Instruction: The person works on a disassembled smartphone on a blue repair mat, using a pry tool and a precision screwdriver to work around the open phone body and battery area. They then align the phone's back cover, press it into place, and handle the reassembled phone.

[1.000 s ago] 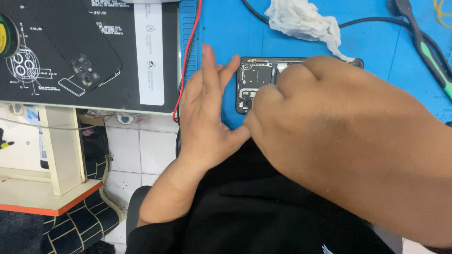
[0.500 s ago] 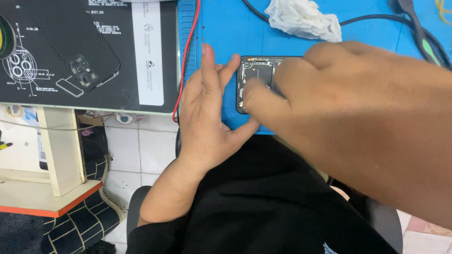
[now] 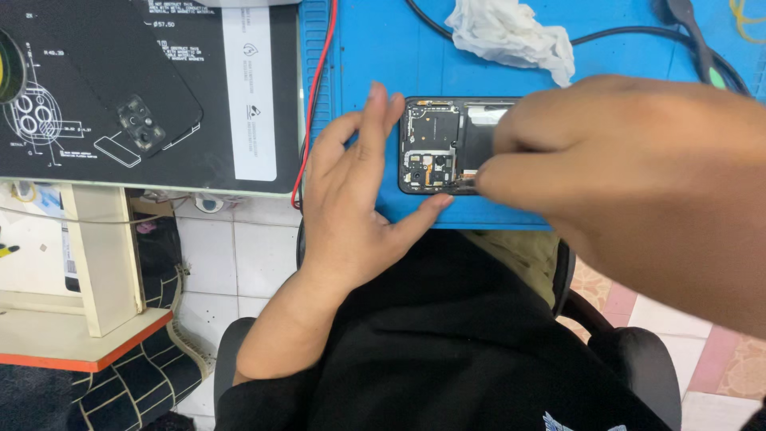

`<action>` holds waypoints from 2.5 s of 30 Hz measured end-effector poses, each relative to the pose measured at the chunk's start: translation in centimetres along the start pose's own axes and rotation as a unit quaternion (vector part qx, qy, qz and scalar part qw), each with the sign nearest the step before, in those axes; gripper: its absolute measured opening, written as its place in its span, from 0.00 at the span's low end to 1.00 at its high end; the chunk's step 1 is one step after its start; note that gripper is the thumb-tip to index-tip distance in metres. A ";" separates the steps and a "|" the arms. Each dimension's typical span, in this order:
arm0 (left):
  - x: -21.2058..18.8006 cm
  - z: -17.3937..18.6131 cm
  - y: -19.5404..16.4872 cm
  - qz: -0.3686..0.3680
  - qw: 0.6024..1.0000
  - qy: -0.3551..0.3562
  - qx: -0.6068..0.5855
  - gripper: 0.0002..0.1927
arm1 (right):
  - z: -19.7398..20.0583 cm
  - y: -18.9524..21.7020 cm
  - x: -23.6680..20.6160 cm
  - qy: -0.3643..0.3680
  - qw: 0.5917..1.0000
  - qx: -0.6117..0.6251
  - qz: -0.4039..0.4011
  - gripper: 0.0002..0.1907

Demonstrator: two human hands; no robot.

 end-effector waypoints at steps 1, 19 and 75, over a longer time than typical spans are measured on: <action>0.0 0.1 0.0 -0.005 1.000 0.001 -0.004 0.53 | -0.2 -0.6 -0.3 -0.046 0.998 0.032 0.002 0.12; 1.2 0.2 -2.1 -0.019 1.000 -0.001 -0.013 0.10 | -6.5 -5.5 -5.1 -0.183 0.809 0.490 -0.266 0.10; 4.4 0.0 -3.0 -0.038 0.998 0.020 0.046 0.53 | -8.5 -10.8 -14.1 -0.179 0.788 0.388 -0.442 0.13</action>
Point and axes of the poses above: each hand's wrist, its own x-axis towards the middle knuckle, its own z-axis out of the back of the hand, y = z × x, the point moved 2 cm from there along x, towards the middle knuckle, and after that the axes turned 5 degrees about z, right-handed, at the moved point
